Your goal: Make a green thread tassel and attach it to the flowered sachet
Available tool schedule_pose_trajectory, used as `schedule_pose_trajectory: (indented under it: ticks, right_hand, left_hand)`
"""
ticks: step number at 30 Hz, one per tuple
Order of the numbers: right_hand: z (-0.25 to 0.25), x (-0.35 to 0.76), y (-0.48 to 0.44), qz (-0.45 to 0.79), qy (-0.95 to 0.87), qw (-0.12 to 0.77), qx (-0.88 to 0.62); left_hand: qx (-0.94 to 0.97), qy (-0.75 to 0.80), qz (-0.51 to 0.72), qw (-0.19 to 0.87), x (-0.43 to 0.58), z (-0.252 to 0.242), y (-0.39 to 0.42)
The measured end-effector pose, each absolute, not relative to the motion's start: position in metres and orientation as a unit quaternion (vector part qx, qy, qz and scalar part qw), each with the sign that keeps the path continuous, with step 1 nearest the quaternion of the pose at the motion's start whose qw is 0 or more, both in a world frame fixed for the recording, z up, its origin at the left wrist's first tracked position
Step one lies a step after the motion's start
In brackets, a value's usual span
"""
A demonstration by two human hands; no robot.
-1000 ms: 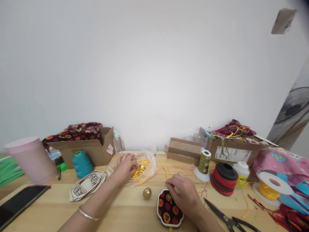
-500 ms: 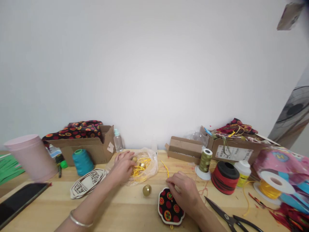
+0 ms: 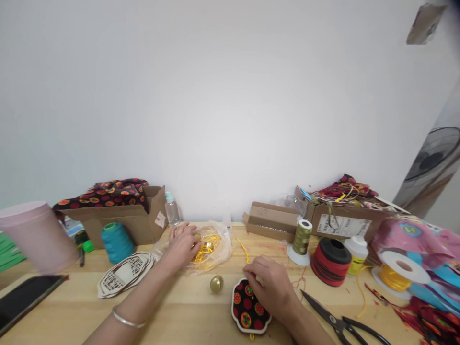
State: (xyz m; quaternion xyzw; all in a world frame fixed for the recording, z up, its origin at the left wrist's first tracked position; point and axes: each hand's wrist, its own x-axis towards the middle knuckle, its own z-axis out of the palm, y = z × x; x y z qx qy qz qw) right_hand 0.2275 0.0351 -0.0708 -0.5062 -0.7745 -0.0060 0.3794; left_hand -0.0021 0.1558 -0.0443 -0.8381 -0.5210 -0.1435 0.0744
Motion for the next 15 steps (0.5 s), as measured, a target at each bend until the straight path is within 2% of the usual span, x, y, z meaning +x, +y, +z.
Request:
schedule_pose_trajectory:
  ticks: [15]
  right_hand:
    - [-0.0698,0.2265,0.0345,-0.006,-0.773,0.375,-0.512]
  left_hand:
    - [-0.852,-0.503,-0.144,0.021,0.0055,-0.0446,0.1550]
